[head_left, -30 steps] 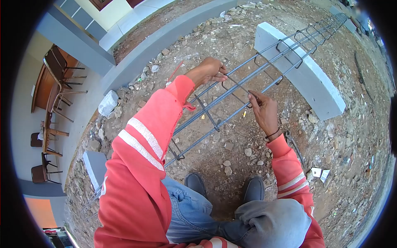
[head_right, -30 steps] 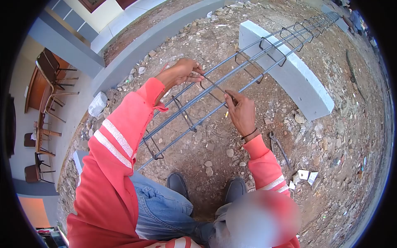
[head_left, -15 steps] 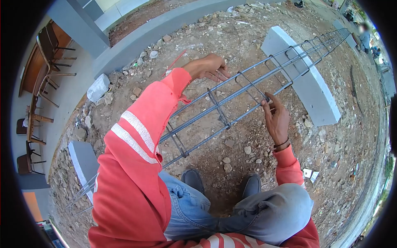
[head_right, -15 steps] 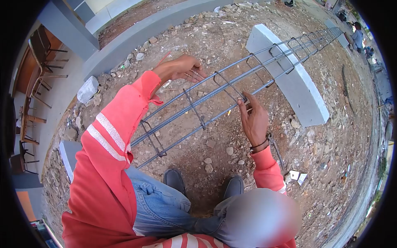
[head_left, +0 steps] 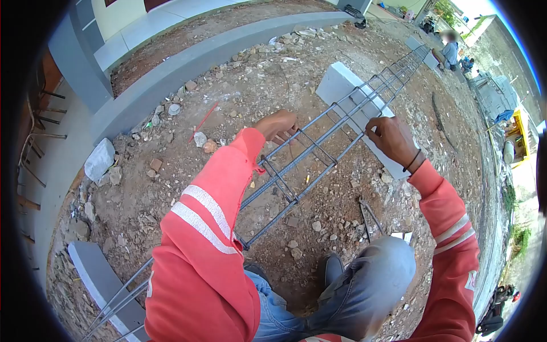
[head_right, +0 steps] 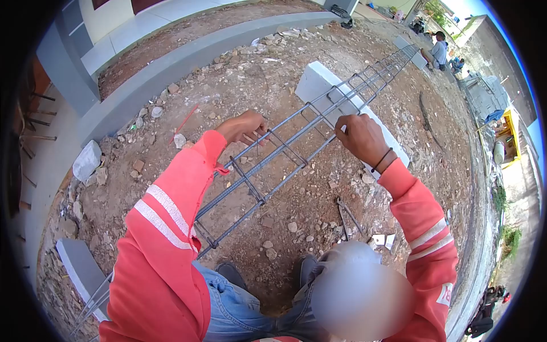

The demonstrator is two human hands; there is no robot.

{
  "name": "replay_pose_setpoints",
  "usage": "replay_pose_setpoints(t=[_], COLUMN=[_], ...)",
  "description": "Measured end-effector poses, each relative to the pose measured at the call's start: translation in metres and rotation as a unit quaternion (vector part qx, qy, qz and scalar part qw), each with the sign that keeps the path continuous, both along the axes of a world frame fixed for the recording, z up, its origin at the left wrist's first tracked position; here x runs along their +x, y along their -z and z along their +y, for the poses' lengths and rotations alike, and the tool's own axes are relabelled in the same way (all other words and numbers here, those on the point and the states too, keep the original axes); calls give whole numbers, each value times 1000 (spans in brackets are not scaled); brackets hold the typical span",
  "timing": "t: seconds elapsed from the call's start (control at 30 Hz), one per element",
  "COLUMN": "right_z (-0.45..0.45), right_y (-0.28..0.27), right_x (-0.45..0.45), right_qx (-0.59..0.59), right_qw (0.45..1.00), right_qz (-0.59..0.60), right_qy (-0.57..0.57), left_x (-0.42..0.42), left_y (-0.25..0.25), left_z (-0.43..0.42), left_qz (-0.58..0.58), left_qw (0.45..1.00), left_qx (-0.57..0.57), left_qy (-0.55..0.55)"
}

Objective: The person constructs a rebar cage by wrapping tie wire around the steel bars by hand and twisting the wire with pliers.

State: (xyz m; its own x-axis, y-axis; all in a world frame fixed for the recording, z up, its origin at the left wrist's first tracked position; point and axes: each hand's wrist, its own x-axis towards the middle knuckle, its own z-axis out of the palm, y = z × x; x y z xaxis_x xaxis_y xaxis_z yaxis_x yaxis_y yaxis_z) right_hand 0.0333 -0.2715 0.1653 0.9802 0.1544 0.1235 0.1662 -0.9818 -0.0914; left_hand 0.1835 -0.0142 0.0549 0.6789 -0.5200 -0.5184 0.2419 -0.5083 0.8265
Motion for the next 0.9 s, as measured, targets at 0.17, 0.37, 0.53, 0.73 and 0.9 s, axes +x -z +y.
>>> replay_pose_setpoints(t=[0.17, 0.37, 0.53, 0.73, 0.9], right_z=[-41, -42, -33, 47, 74], right_y=[-46, 9, 51, 40, 18], right_x=[42, 51, 49, 34, 46], right_qx=[-173, -185, -71, 465, 394], right_qw=[980, 980, 997, 838, 761], right_qz=[9, 46, -16, 267, 403], right_qy=[-100, -61, 19, -102, -321], left_x=[3, 15, 5, -17, 14], left_y=[10, 11, -21, -62, -102], left_z=[-1, -6, 8, 25, 59], left_qz=[60, 11, 28, 157, 33], left_qw=[998, 999, 998, 939, 852], left_qx=[-6, 50, -46, -307, -491], left_qy=[13, -9, 16, 9, -178])
